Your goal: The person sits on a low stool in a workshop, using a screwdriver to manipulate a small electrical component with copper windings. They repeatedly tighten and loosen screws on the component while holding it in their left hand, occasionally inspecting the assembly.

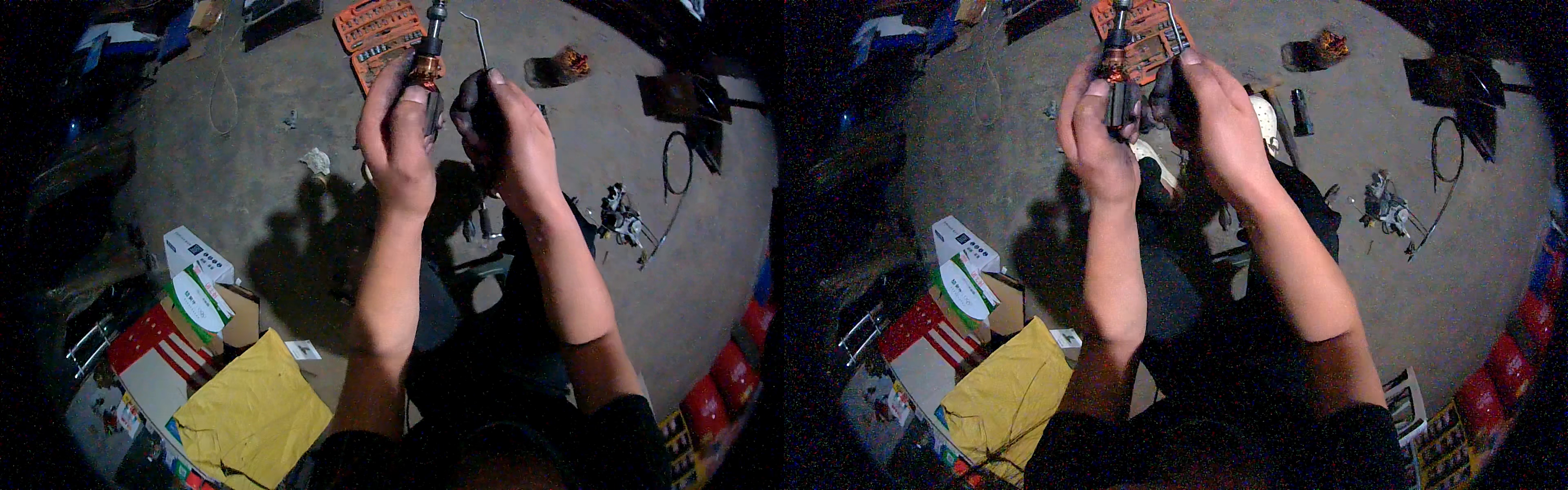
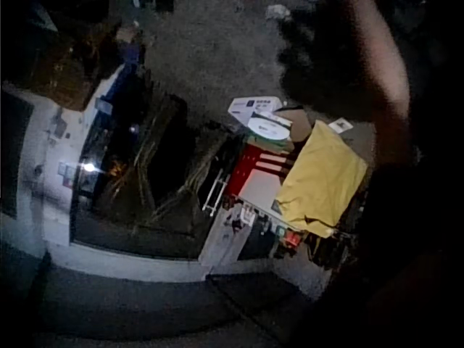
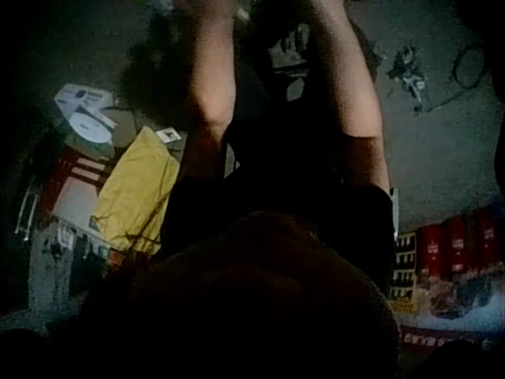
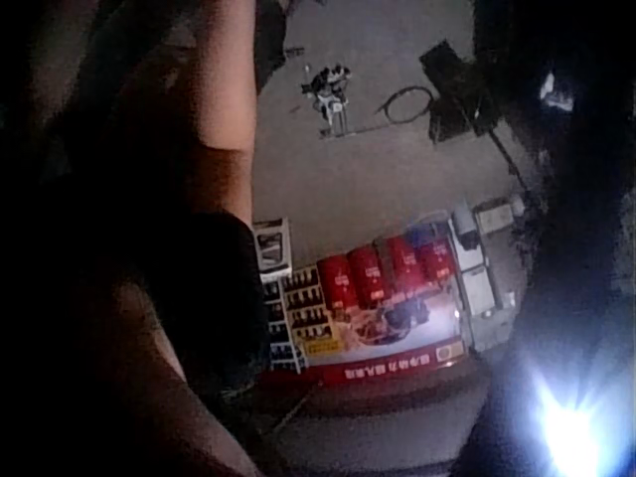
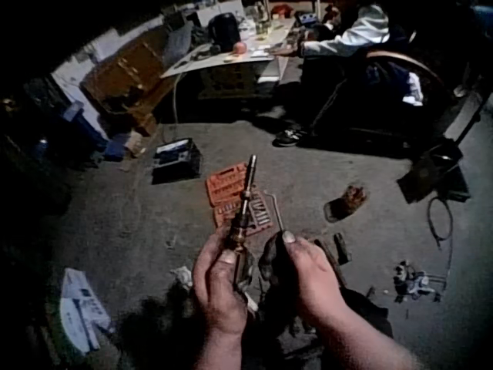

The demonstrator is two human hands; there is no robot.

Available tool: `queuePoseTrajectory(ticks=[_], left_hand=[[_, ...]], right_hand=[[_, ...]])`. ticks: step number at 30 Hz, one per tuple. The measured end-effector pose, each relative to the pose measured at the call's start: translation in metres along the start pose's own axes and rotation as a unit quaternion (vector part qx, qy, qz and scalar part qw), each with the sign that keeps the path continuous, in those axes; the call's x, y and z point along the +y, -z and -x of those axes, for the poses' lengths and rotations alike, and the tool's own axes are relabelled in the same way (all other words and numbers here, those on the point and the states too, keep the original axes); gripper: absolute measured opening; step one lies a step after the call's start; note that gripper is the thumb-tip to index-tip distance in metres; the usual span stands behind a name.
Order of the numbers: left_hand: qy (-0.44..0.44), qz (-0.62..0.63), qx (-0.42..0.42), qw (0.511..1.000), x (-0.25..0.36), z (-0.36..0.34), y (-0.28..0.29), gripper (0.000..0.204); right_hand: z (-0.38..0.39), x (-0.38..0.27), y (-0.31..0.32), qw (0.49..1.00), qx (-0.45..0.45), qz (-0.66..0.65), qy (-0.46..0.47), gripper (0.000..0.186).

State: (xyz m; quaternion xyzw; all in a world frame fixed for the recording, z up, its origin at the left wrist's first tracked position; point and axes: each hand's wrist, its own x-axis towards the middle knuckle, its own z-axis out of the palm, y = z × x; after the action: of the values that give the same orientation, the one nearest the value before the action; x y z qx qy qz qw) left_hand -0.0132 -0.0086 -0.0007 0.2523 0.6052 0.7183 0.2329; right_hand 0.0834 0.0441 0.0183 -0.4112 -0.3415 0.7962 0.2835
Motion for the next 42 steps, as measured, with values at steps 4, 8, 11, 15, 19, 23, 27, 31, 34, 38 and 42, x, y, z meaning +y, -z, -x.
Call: queuePoseTrajectory(ticks=[4,8,11,15,19,23,27,31,34,38,42], left_hand=[[-0.105,-0.022,-0.060,0.992,0.007,0.000,-0.001,0.035],[-0.147,-0.055,-0.075,0.985,0.006,-0.003,0.001,0.038],[-0.143,-0.059,-0.095,0.983,0.006,-0.001,0.001,0.038],[-0.147,-0.057,-0.096,0.983,0.007,-0.001,-0.001,0.038],[-0.165,-0.048,-0.099,0.980,0.004,-0.003,0.000,0.036],[-0.092,0.025,-0.080,0.992,0.001,-0.003,0.000,0.035],[0.023,0.048,-0.028,0.998,0.002,-0.004,0.004,0.035],[0.078,0.087,-0.022,0.993,0.010,-0.003,0.003,0.035],[0.108,0.136,-0.018,0.985,0.012,-0.005,0.002,0.036],[0.162,0.167,0.008,0.973,0.013,-0.006,0.002,0.034],[0.190,0.213,0.013,0.958,0.008,-0.009,0.011,0.033]], right_hand=[[0.002,0.000,-0.002,1.000,-0.002,-0.020,-0.001,0.027],[0.004,-0.001,-0.004,1.000,0.008,-0.019,-0.011,0.027],[0.006,-0.003,-0.009,0.999,0.040,-0.033,0.000,0.027],[0.005,-0.001,-0.004,1.000,0.014,-0.007,0.016,0.026],[0.005,-0.002,-0.004,1.000,0.008,0.002,0.004,0.026],[0.004,-0.001,-0.005,1.000,0.006,0.006,-0.005,0.027],[0.006,-0.001,-0.008,1.000,0.012,0.021,0.013,0.028],[0.004,0.002,-0.006,1.000,0.010,0.015,0.010,0.028],[0.003,0.002,-0.002,1.000,-0.018,0.011,-0.013,0.028],[-0.005,0.013,0.003,0.999,-0.029,0.029,0.005,0.027],[0.004,0.014,-0.007,0.996,-0.035,0.058,0.062,0.024]])
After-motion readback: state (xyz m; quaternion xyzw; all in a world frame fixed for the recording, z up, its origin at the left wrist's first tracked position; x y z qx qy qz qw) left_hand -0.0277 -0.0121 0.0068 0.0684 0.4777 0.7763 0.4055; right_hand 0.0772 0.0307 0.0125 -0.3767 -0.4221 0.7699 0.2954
